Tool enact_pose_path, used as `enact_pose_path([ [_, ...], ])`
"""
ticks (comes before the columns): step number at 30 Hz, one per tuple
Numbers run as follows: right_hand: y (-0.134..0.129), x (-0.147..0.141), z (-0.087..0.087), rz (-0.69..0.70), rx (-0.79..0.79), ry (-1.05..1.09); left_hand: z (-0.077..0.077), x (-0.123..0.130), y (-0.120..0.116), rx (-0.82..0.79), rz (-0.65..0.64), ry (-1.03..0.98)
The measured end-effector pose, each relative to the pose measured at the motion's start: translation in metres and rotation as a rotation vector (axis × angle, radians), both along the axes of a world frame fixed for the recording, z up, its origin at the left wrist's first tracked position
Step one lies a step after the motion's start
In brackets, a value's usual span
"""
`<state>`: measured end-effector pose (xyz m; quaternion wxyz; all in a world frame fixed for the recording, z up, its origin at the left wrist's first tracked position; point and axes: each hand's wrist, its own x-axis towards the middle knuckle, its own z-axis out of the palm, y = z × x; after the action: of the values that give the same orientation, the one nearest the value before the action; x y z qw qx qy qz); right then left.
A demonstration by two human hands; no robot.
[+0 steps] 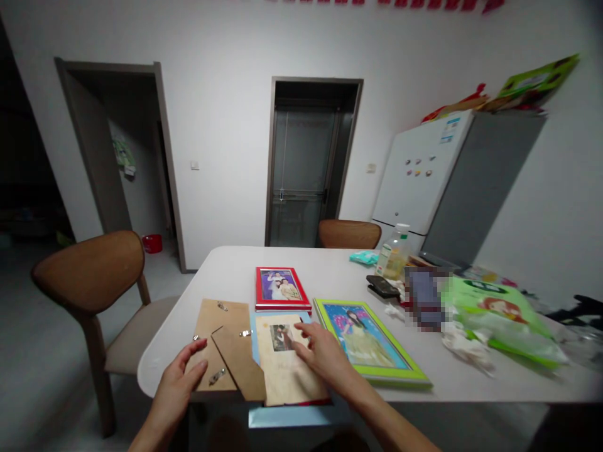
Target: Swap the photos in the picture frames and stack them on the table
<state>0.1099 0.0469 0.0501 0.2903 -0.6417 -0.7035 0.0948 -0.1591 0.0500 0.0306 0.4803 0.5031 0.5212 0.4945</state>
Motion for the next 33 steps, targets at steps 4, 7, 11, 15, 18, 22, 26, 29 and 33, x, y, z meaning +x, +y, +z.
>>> enact_pose_path([
  [4, -0.001, 0.033, -0.026, -0.158, -0.087, -0.188, -0.011, -0.021, 0.003, 0.011, 0.03, 0.14],
  [7, -0.003, 0.036, -0.032, -0.18, -0.128, -0.263, -0.02, -0.024, 0.008, 0.066, 0.025, 0.351],
  [11, -0.002, 0.026, -0.029, -0.181, -0.184, -0.345, -0.029, -0.029, 0.015, 0.133, 0.047, 0.728],
  [15, 0.003, 0.024, -0.027, -0.167, -0.201, -0.342, -0.028, -0.031, 0.017, 0.189, 0.065, 0.947],
  [18, 0.007, 0.028, -0.026, -0.159, -0.157, -0.205, -0.022, -0.014, 0.011, 0.25, 0.098, 0.898],
  [22, 0.005, 0.027, -0.013, -0.226, -0.177, 0.338, -0.013, 0.044, -0.012, 0.369, -0.096, 0.592],
  [26, -0.007, 0.017, 0.014, -0.14, -0.274, 1.012, -0.006, 0.105, -0.033, 0.505, -0.312, 0.497],
  [29, -0.015, 0.008, 0.03, -0.023, -0.262, 1.19, 0.004, 0.129, -0.037, 0.647, -0.325, 0.526],
  [33, -0.017, 0.005, 0.033, 0.088, -0.284, 1.216, 0.017, 0.128, -0.032, 0.774, -0.341, 0.576],
])
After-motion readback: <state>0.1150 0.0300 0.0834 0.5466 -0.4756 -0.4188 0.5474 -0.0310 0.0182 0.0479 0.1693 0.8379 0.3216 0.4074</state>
